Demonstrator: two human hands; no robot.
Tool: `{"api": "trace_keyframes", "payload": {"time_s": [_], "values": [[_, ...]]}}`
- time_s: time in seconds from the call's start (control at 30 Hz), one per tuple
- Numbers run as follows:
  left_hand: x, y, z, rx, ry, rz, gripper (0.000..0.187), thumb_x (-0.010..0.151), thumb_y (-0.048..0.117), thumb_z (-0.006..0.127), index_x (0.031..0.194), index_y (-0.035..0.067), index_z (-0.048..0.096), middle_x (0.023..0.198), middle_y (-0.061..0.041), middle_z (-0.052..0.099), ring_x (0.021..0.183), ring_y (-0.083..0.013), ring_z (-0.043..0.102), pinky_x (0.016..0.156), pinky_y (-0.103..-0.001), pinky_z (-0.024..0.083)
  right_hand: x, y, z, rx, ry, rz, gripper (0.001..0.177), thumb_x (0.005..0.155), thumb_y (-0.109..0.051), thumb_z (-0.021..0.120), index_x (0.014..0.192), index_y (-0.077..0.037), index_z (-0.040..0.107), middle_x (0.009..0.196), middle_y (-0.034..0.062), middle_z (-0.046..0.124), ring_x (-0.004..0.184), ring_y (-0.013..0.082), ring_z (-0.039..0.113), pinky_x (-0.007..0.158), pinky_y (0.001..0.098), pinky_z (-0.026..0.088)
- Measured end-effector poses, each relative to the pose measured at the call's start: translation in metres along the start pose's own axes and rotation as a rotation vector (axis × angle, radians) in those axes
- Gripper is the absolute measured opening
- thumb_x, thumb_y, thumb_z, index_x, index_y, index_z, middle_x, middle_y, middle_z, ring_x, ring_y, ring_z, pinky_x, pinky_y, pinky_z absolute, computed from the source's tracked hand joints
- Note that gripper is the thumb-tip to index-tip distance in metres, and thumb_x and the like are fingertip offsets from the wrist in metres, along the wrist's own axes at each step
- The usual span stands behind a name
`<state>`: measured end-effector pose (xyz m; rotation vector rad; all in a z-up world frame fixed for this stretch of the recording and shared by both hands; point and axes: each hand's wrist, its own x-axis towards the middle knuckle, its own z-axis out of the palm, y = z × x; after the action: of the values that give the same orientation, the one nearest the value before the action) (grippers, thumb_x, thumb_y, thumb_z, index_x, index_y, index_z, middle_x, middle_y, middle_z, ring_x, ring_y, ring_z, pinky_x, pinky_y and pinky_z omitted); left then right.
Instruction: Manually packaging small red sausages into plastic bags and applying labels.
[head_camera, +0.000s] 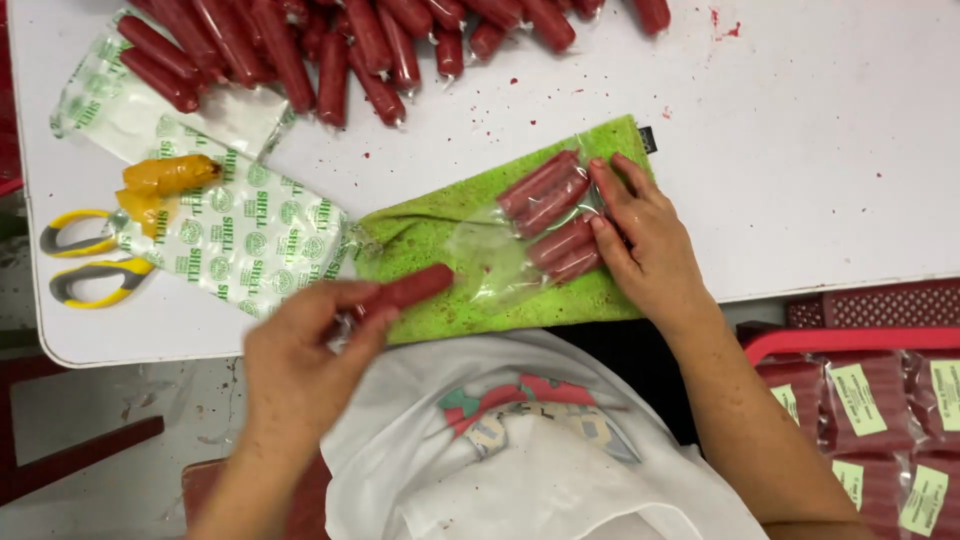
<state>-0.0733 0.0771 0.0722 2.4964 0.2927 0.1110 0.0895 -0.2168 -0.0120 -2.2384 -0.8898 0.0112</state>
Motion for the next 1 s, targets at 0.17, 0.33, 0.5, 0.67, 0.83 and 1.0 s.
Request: {"api": "trace_keyframes", "payload": {"time_s": [0.17,0.33,0.5,0.67,0.83,1.0], "values": [[-0.018,-0.009,0.075,-0.614,0.314,0.012,0.034,0.071,0.003,0.092,0.101,-0.001,0.076,0.096,-0.019,0.077,0.089,-0.0263,0.076,0.079,-0.034,0.061,-0.005,0.017,0.012,-0.003,0.119,-0.095,0.052,0.104,-0.02,0.052,0.153,-0.004,0.046,0.122,0.0182,0.07,0.142,0.0421,0.045,0.112,0.0528,0.038],[0.021,0.012,0.124,-0.481,0.323,0.23,0.023,0.08,0.01,0.086,0.099,0.005,0.076,0.096,-0.014,0.077,0.088,-0.0307,0.076,0.075,-0.037,0.062,-0.004,0.012,0.007,0.011,0.122,-0.072,0.055,0.101,-0.018,0.056,0.153,-0.002,0.046,0.127,0.0207,0.068,0.138,0.0435,0.047,0.112,0.0533,0.039],[0.048,0.034,0.156,-0.423,0.3,0.428,0.011,0.085,0.003,0.079,0.091,-0.001,0.071,0.082,-0.021,0.071,0.074,-0.0387,0.073,0.064,-0.044,0.062,0.0,0.008,0.002,0.099,0.13,-0.026,0.059,0.098,-0.02,0.059,0.152,-0.002,0.045,0.134,0.0243,0.063,0.135,0.0475,0.048,0.112,0.0571,0.039],[0.064,0.042,0.127,-0.044,0.075,0.67,0.037,0.087,0.01,0.071,0.122,-0.001,0.066,0.098,-0.02,0.066,0.099,-0.0375,0.066,0.094,-0.044,0.055,0.005,0.009,-0.017,0.141,0.032,0.006,0.065,0.1,-0.026,0.059,0.157,-0.004,0.035,0.151,0.0258,0.048,0.141,0.0513,0.038,0.115,0.064,0.031],[0.041,-0.003,0.128,0.324,0.073,0.478,0.026,0.09,0.029,0.067,0.116,0.028,0.067,0.088,-0.003,0.056,0.084,-0.0303,0.063,0.054,-0.044,0.056,0.032,0.014,-0.041,0.302,-0.047,0.05,0.069,0.106,-0.054,0.022,0.16,-0.01,0.025,0.162,0.0199,0.032,0.15,0.0417,0.023,0.123,0.0595,0.011],[0.068,0.023,0.165,0.39,0.243,0.561,0.009,0.085,0.014,0.061,0.084,0.022,0.063,0.085,0.004,0.06,0.085,-0.0213,0.067,0.06,-0.03,0.055,0.048,0.022,-0.027,0.299,-0.164,-0.02,0.079,0.104,-0.059,0.007,0.155,-0.005,0.035,0.149,0.0259,0.048,0.146,0.0426,0.032,0.122,0.0561,-0.003]]}}
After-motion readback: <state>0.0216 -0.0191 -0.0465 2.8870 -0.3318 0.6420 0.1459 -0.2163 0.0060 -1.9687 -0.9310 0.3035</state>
